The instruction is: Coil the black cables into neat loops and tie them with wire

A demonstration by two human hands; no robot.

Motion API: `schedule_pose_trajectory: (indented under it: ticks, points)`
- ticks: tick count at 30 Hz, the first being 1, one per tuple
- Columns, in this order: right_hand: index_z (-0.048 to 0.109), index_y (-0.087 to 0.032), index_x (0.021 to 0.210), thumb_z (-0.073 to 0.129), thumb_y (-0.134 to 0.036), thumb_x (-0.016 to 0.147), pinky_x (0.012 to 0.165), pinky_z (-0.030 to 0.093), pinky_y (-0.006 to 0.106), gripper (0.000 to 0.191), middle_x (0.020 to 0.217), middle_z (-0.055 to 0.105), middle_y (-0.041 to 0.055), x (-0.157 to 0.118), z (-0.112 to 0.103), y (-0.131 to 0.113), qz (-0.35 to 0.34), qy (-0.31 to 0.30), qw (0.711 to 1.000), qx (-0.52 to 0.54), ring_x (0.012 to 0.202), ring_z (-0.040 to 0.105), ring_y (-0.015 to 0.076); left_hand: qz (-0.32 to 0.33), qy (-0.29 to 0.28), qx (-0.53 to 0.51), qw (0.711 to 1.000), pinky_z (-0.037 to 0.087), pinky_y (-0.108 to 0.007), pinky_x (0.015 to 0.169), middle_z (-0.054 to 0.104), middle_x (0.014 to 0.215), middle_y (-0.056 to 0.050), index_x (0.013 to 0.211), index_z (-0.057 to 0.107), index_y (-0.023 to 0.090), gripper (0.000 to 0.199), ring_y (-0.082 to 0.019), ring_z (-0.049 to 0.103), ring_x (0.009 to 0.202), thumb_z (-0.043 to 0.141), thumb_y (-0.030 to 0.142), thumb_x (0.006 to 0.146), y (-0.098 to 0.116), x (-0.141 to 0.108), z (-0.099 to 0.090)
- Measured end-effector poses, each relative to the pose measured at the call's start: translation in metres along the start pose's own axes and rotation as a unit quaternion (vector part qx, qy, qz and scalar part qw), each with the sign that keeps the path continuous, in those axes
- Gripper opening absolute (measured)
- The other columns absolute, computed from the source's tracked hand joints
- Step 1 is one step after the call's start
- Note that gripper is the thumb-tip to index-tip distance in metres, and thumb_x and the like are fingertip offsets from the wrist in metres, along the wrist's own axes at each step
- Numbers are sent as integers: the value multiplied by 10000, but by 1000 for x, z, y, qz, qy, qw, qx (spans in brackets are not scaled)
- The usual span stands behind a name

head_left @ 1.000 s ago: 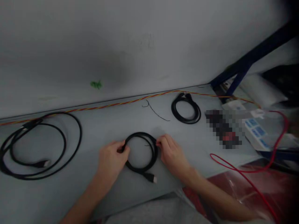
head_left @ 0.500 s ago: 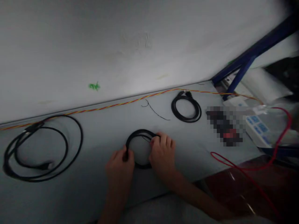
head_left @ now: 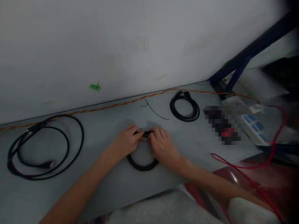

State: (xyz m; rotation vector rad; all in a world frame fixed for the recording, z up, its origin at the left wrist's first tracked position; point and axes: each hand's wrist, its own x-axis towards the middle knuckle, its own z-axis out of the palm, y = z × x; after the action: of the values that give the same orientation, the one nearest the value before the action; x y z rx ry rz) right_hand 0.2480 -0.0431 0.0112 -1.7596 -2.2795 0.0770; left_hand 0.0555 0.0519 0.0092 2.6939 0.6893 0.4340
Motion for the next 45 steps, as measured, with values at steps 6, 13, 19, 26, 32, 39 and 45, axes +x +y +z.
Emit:
schedule_pose_trajectory:
  ticks: [6, 13, 19, 26, 32, 39, 45]
  points:
    - [565, -212, 955, 409, -50, 969, 806, 531, 420, 226, 991, 672, 134, -14, -24, 8, 77, 72, 985, 138, 898, 606, 273, -68, 142, -47, 986, 576, -305, 727, 664, 865, -65, 1127, 758, 165, 194, -172, 624, 802, 600, 206, 1023, 16, -9, 20]
    - [514, -230, 1105, 492, -153, 998, 671, 544, 336, 134, 851, 699, 54, -35, -22, -27, 155, 60, 955, 244, 765, 691, 231, -87, 171, -53, 980, 592, -323, 790, 701, 935, -75, 1142, 744, 167, 188, -177, 642, 867, 599, 181, 1023, 24, -11, 22]
    - [509, -226, 1011, 451, -126, 990, 642, 515, 341, 117, 819, 705, 70, -22, -8, -34, 175, 48, 970, 163, 737, 695, 245, -72, 168, -61, 981, 606, -348, 849, 705, 1034, -83, 1247, 703, 197, 254, -190, 658, 943, 569, 169, 1032, 23, -15, 22]
    - [523, -215, 993, 453, -133, 1012, 613, 481, 334, 110, 778, 684, 63, 8, 1, -35, 192, 58, 975, 100, 702, 664, 241, -73, 136, -56, 986, 602, -363, 838, 704, 1030, -93, 1231, 713, 185, 258, -208, 640, 936, 575, 149, 1016, 23, -13, 18]
    - [601, -185, 1103, 506, -118, 1003, 748, 542, 366, 154, 935, 725, 98, 2, -10, -26, 108, -9, 989, 100, 877, 671, 269, -103, 95, -32, 990, 607, -396, 828, 691, 1007, -108, 1229, 722, 175, 274, -233, 639, 935, 544, 162, 1021, 26, -10, 17]
    - [702, -173, 1163, 482, -165, 1068, 897, 549, 411, 240, 1032, 737, 106, -6, -17, 9, -50, -19, 991, 124, 947, 642, 252, -90, 97, -25, 991, 604, -387, 833, 684, 1008, -111, 1194, 719, 151, 252, -231, 626, 933, 541, 133, 1016, 26, -9, 17]
    - [734, -237, 1122, 640, -351, 1034, 926, 515, 414, 172, 1058, 740, 77, 31, -17, 32, -10, 7, 989, 149, 996, 643, 255, -87, 99, -16, 991, 598, -398, 836, 683, 980, -105, 1152, 722, 156, 232, -226, 624, 915, 533, 129, 1020, 26, -8, 17]
